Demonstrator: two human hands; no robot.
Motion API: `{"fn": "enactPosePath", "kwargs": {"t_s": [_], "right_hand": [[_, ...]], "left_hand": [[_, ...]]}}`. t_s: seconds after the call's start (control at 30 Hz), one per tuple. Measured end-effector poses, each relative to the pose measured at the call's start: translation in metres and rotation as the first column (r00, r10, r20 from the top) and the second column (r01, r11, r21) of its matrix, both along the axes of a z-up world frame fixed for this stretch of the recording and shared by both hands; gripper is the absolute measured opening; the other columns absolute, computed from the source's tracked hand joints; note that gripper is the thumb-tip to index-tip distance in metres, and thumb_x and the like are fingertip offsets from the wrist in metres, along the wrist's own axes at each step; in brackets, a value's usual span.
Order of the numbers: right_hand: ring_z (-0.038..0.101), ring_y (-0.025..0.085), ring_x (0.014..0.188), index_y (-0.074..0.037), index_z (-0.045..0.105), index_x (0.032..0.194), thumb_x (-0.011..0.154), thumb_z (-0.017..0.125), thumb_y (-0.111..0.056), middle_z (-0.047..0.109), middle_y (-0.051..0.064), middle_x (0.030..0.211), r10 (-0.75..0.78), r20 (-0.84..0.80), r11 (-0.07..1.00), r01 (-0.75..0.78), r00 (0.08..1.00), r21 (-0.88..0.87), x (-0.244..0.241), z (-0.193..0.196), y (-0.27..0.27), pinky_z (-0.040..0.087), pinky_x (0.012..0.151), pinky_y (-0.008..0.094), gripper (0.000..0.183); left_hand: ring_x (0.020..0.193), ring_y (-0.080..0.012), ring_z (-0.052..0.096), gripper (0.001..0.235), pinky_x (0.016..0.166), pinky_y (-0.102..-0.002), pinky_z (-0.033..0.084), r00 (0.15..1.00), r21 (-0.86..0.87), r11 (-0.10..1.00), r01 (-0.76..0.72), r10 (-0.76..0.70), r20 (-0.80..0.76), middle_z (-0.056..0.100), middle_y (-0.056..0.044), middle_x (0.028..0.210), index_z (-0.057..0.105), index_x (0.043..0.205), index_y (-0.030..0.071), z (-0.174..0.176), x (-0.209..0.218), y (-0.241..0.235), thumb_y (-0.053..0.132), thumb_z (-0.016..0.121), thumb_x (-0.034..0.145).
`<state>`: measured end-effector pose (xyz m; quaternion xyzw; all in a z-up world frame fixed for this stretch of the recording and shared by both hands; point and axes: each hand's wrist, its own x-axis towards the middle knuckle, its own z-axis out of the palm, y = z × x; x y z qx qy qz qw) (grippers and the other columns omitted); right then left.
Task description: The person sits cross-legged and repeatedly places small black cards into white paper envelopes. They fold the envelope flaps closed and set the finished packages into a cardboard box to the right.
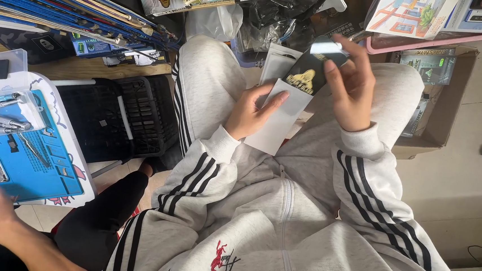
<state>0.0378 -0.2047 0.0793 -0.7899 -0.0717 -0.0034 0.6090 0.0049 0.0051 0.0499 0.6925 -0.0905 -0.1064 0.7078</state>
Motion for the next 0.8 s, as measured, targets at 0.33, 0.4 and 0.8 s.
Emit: {"fn": "enactPosePath", "kwargs": {"t_s": [0.33,0.4,0.8], "right_hand": [[0.066,0.024,0.069,0.001,0.069,0.125,0.095,0.075,-0.008,0.071,0.020,0.085,0.331,-0.086,0.942,-0.335,0.940,-0.031,-0.004,0.006,0.009,0.056,0.064,0.036,0.032],[0.065,0.021,0.061,0.000,0.069,0.123,0.088,0.078,-0.001,0.072,0.020,0.088,0.377,-0.125,0.922,-0.384,0.918,-0.040,-0.003,0.008,0.011,0.055,0.061,0.037,0.037],[0.073,0.023,0.080,0.002,0.066,0.121,0.092,0.076,0.000,0.075,0.017,0.094,0.280,-0.141,0.951,-0.254,0.949,0.177,-0.001,0.003,0.014,0.059,0.069,0.034,0.031]], "left_hand": [[0.094,-0.0065,0.065,0.019,0.095,-0.033,0.051,0.993,0.003,0.994,-0.111,0.111,-0.043,0.075,-0.003,0.091,0.075,0.110,0.014,-0.025,-0.002,-0.004,0.030,0.067,0.104],[0.093,-0.0066,0.065,0.021,0.093,-0.033,0.052,0.993,-0.015,0.993,-0.114,0.114,-0.034,0.074,-0.003,0.089,0.075,0.110,0.013,-0.035,-0.001,-0.002,0.031,0.065,0.105],[0.097,-0.0127,0.066,0.025,0.096,-0.034,0.051,0.992,-0.007,0.993,-0.121,0.121,-0.023,0.075,-0.009,0.095,0.074,0.111,0.008,-0.013,0.001,-0.002,0.031,0.065,0.105]]}}
